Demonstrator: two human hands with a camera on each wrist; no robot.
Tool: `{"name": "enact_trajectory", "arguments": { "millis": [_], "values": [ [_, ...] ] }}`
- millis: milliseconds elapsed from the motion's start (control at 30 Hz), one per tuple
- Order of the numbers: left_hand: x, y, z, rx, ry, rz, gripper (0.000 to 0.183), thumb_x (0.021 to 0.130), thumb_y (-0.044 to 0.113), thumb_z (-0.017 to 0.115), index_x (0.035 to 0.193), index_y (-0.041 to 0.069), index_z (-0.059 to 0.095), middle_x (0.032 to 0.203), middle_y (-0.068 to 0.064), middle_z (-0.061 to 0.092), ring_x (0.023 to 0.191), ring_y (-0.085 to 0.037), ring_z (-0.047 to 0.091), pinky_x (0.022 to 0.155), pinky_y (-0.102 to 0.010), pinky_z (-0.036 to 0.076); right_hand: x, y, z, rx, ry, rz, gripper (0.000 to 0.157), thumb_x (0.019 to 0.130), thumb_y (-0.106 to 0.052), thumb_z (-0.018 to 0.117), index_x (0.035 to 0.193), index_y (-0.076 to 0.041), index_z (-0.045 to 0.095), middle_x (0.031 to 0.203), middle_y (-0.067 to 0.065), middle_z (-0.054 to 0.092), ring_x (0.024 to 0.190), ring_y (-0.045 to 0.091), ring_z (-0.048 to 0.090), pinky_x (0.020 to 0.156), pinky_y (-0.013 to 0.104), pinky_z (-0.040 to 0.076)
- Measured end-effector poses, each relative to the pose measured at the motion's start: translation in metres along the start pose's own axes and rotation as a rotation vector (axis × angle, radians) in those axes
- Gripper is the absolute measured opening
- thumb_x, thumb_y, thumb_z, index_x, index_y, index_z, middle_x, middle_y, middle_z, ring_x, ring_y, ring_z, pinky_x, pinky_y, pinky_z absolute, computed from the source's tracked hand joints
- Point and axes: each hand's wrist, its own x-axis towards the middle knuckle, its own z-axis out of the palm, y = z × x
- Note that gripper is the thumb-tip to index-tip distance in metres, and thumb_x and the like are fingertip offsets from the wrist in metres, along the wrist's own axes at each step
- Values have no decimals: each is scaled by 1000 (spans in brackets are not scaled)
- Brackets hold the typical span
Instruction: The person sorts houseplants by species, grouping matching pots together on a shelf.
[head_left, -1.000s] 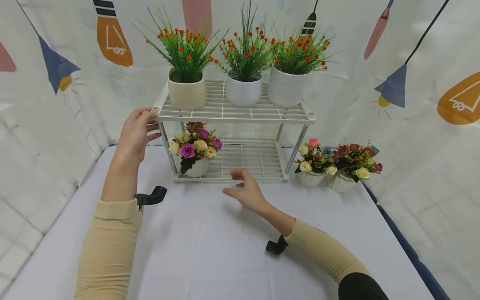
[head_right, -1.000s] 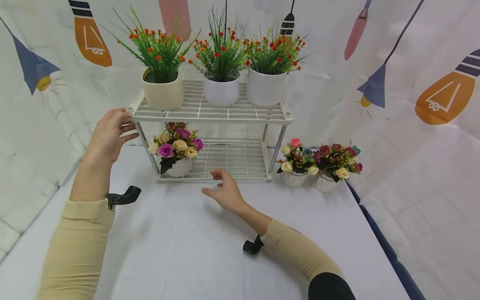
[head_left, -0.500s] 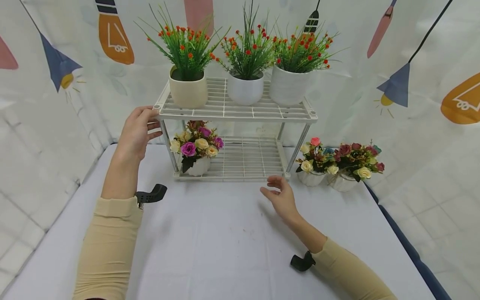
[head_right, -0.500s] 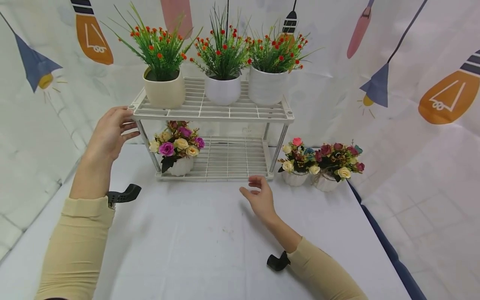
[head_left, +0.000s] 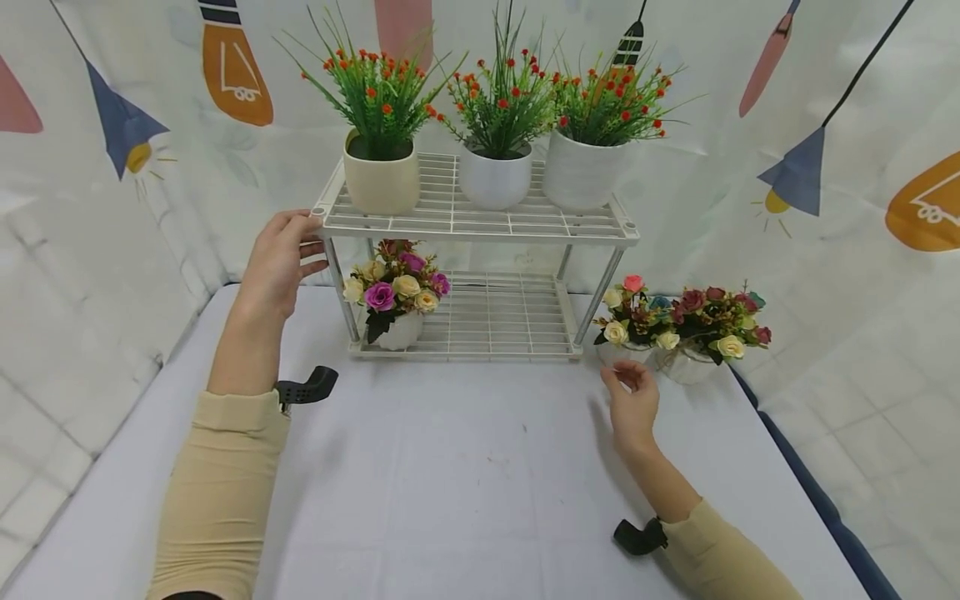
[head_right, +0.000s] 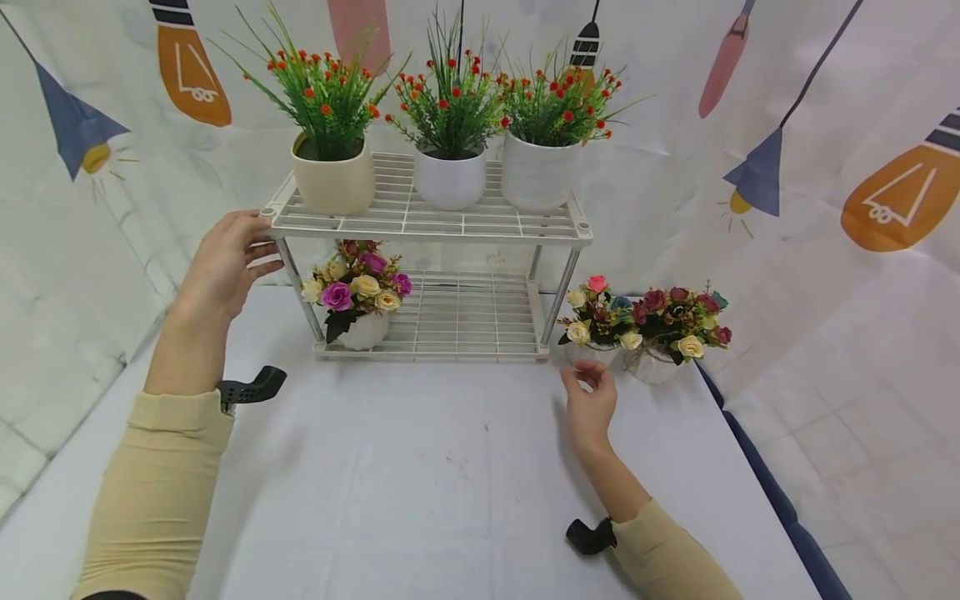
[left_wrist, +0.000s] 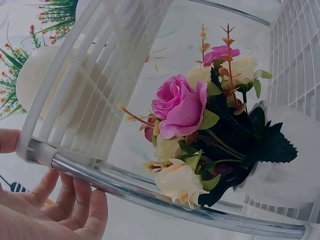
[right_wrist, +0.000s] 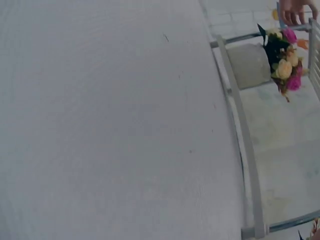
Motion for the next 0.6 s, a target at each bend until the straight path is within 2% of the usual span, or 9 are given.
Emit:
{"name": "enact_trajectory", "arguments": {
  "millis": [167,333,467,600],
  "values": [
    [0,-1,0,-4,6,6,42,107,43,51,137,14,46,122,-1,51,111,-18,51,103,-44,39,12,4,-19,14,129,12,28,98,-6,68,116,-2,48,116,9,50,99,10,51,71,15,43],
    [0,-3,0,-11,1,10,40,107,42,50,136,15,47,121,-1,51,111,-18,50,103,-45,38,28,9,-37,13,245,73,35,97,-11,70,119,-9,42,117,0,42,105,12,45,79,19,42],
    [0,-3,-1,-17,0,12,41,107,41,50,137,14,47,121,-1,51,111,-18,50,103,-44,38,43,13,-49,-26,336,109,49,95,-16,73,127,-8,36,121,-1,35,113,16,37,84,22,35],
    [1,-2,-1,-21,-2,16,41,107,41,51,137,13,46,121,-2,51,110,-18,51,101,-43,39,57,17,-59,-16,392,170,68,91,-20,78,136,-11,28,130,1,28,118,17,29,87,25,32]
  ]
}}
